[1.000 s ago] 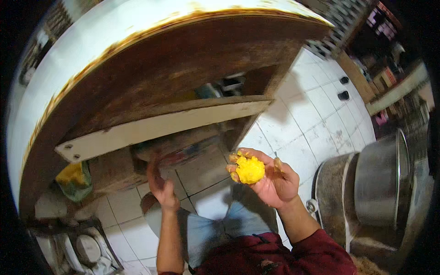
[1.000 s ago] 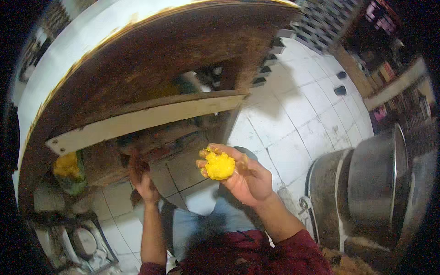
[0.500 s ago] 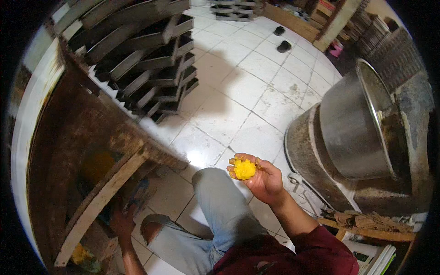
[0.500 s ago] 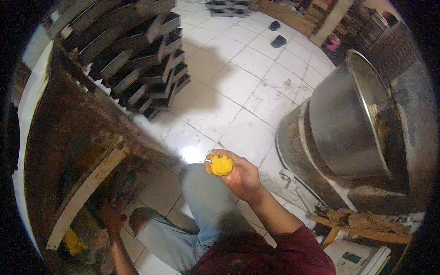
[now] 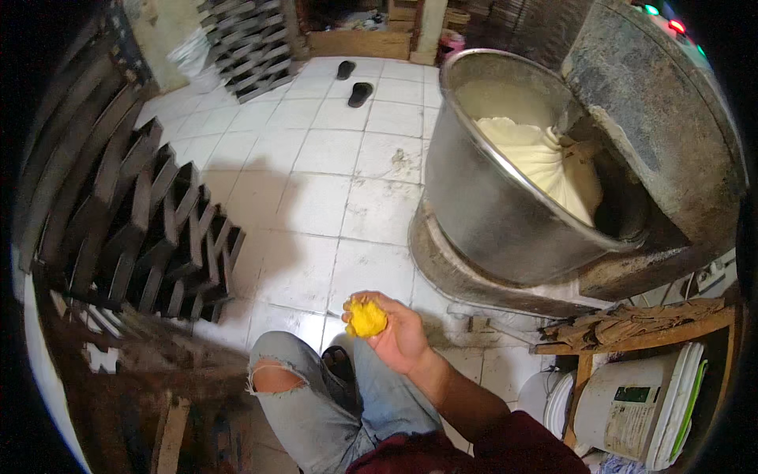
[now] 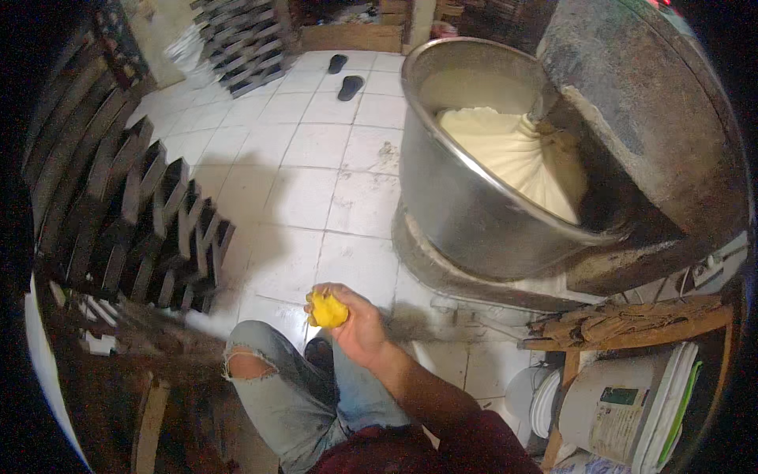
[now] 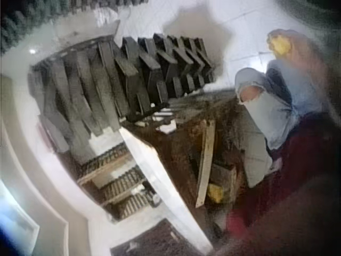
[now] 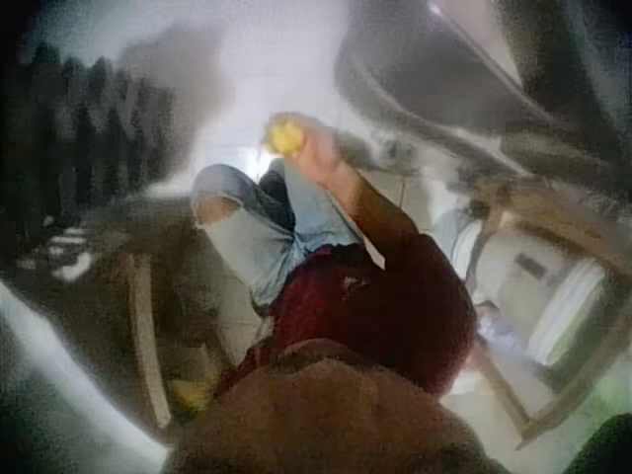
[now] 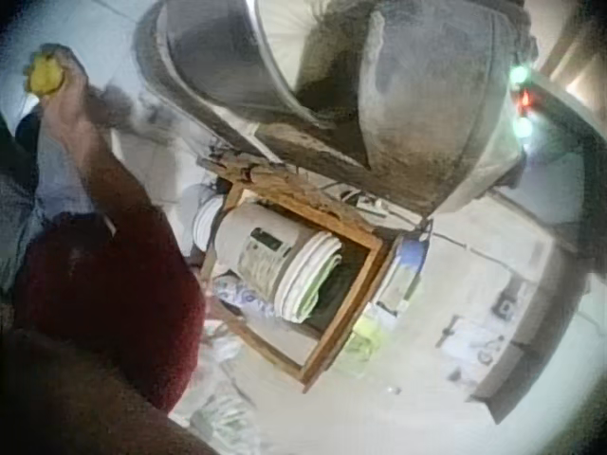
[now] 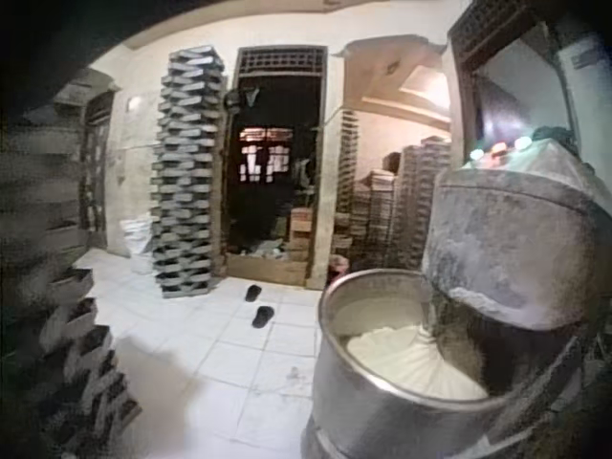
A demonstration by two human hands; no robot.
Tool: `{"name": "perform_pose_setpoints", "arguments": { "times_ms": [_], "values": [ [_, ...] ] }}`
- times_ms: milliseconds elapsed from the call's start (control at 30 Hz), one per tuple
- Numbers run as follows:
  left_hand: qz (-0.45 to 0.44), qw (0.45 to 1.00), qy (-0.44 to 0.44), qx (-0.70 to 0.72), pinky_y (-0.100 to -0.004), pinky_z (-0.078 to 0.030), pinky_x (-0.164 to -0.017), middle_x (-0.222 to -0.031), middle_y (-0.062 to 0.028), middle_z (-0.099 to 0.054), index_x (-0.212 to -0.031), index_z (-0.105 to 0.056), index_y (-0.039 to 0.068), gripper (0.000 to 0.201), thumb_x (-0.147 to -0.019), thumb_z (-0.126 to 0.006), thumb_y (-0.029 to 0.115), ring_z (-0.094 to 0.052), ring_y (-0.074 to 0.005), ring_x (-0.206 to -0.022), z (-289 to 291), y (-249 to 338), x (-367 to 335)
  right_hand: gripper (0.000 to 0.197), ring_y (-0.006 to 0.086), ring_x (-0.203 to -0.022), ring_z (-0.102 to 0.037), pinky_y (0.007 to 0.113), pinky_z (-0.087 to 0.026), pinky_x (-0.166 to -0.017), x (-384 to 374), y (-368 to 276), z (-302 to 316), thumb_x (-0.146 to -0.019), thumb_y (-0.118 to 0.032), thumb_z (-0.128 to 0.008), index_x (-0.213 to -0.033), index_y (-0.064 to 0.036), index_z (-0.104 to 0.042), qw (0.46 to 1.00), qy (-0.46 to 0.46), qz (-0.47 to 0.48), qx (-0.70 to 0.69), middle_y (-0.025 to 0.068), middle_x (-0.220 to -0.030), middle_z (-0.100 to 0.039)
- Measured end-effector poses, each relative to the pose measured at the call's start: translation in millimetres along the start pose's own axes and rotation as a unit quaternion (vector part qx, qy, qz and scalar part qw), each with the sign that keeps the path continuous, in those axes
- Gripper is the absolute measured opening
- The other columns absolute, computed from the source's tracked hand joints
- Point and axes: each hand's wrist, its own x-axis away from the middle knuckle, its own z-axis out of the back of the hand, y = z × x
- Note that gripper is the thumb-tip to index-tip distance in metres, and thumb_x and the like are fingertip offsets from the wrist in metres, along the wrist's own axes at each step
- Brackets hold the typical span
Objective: The person operates a large industrial dough mixer, using a green scoop to add water and a blue scraper to fold the dough inside the rotating bowl. They also retrieve baking trays from a rack and add a yellow ingredient from a box into the mixer.
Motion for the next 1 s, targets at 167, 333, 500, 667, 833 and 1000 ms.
{"name": "perform_pose_setpoints", "arguments": {
  "times_ms": [167,333,500,667,833,1000],
  "values": [
    [-0.036,0.999,-0.008,0.03,-0.0483,-0.053,-0.081,-0.106,-0.0246,-0.067,-0.121,-0.064,-0.004,0.052,-0.088,-0.072,0.035,-0.066,-0.0373,-0.098,15.1,91.7,-59.9,0.021,0.0263,-0.098,-0.062,0.04,-0.051,-0.084,-44.3,-23.5,10.3,-0.096,-0.02,-0.054,-0.108,-0.0031,-0.06,0.997,0.045,0.045,-0.032,0.0134,-0.107,-0.063],
    [-0.049,0.991,-0.094,0.087,-0.0493,-0.053,-0.082,-0.108,-0.0239,-0.067,-0.121,-0.063,-0.004,0.051,-0.088,-0.072,0.033,-0.066,-0.0372,-0.098,19.3,176.2,-84.6,0.018,0.0222,-0.092,-0.061,0.037,-0.05,-0.08,-57.0,-43.4,-43.7,-0.09,-0.008,-0.062,-0.108,-0.0032,-0.06,0.99,0.141,0.014,-0.005,0.0098,-0.102,-0.061],
    [-0.006,0.972,-0.176,0.156,-0.0502,-0.053,-0.083,-0.11,-0.0232,-0.067,-0.122,-0.062,-0.004,0.049,-0.088,-0.072,0.031,-0.066,-0.037,-0.099,49.1,214.0,-69.0,0.028,0.0207,-0.094,-0.061,0.035,-0.049,-0.084,-45.5,-86.0,-147.2,-0.087,-0.001,-0.063,-0.114,-0.0031,-0.06,0.977,0.197,-0.064,0.054,0.0086,-0.104,-0.061],
    [0.05,0.939,-0.25,0.23,-0.0511,-0.053,-0.084,-0.112,-0.0224,-0.067,-0.123,-0.062,-0.004,0.048,-0.088,-0.072,0.028,-0.065,-0.0368,-0.1,81.3,226.8,-35.9,0.028,0.0162,-0.09,-0.063,0.032,-0.053,-0.077,-39.6,-183.1,-229.7,-0.083,0.001,-0.073,-0.108,-0.0044,-0.063,0.945,0.217,-0.041,0.242,0.006,-0.105,-0.064],
    [0.14,0.9,-0.254,0.324,-0.0521,-0.053,-0.085,-0.114,-0.0217,-0.067,-0.124,-0.061,-0.004,0.047,-0.089,-0.071,0.026,-0.065,-0.0366,-0.1,141.9,243.6,-57.0,0.019,0.0156,-0.085,-0.063,0.033,-0.054,-0.075,-72.1,-290.6,-266.3,-0.087,-0.002,-0.07,-0.104,-0.004,-0.062,0.925,0.306,0.113,0.196,0.0075,-0.101,-0.065],
    [0.0,0.92,-0.361,0.154,-0.0515,-0.053,-0.085,-0.113,-0.0205,-0.067,-0.123,-0.062,-0.003,0.045,-0.088,-0.071,0.024,-0.065,-0.0322,-0.101,242.7,393.1,-77.7,0.01,0.0151,-0.08,-0.062,0.033,-0.053,-0.073,-85.6,-352.3,-193.5,-0.089,-0.007,-0.069,-0.095,-0.0047,-0.061,0.857,0.412,0.154,0.269,0.0058,-0.09,-0.064]
  ]
}}
